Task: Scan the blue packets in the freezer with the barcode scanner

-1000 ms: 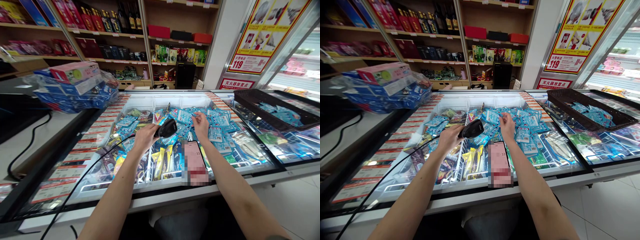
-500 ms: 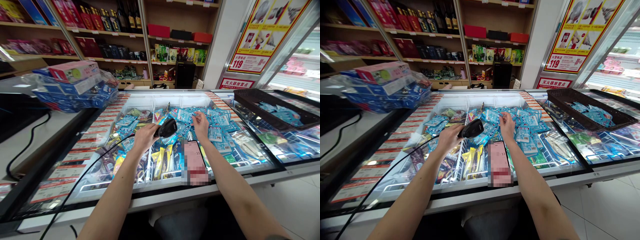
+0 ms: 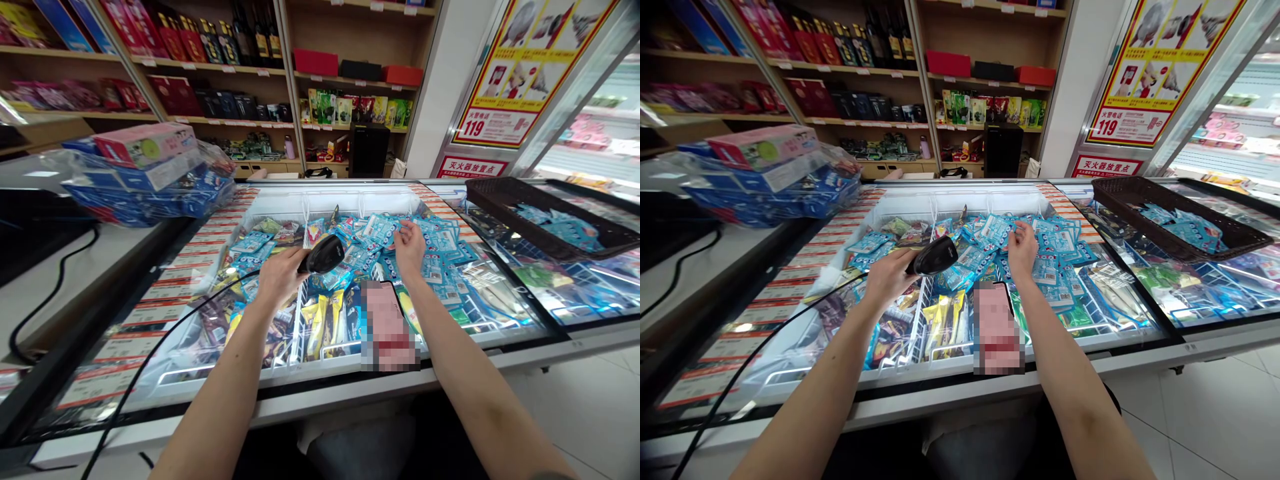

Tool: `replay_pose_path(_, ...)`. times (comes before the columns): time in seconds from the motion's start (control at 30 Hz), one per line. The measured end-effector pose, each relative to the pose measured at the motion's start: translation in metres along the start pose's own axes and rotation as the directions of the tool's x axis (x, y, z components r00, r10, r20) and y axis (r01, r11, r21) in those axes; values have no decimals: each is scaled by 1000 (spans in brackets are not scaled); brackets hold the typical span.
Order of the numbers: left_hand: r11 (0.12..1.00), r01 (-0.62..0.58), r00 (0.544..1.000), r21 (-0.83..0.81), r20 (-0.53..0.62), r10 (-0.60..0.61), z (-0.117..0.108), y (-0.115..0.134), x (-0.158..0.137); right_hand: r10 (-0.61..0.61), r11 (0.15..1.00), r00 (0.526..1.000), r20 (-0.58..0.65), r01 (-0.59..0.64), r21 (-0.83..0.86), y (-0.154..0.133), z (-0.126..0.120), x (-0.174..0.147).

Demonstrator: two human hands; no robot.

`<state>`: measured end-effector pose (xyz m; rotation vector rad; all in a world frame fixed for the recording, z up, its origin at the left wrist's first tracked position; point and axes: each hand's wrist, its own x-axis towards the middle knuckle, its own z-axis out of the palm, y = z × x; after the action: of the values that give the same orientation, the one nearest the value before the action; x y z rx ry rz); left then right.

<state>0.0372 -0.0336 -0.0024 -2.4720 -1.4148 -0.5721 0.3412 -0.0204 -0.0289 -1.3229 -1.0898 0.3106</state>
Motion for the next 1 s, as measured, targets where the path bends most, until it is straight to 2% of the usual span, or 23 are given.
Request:
replay_pose_path(0.17,1000,17,1000,-22,-6,-17,0,-5,-1,-19,999,1000,-12,18,-49,0,-2,1)
replay_pose_path(0.3,1000,17,1000,-8,-14,-17,0,-7,-2,-46,986,998,-50,37,-161,0,-5,1)
replay_pose_path(0.5,1000,25,1000,8,15,-25,2,-10,-2,-213,887,976,-42,175,-427,-6,-9,-1)
replay_pose_path(0.63,1000,18,1000,12,25,-19,2,-10,-2,-318,794,946,63,302,-528,-12,-8,-6)
replay_pose_path(0.77,1000,7,1000,16,28,-7,1,-11,-2,-329,679,919,218,390,-621,-11,-4,-12)
replay_pose_path(0.87,1000,3,1000,10,23,-3,1,-13,-3,-321,623,915,244,398,-673,-7,-2,-14)
replay_pose_path(1.0,1000,4,1000,-6,28,-4,-1,-19,-6,-318,605,914,251,400,-689,-5,-2,-14)
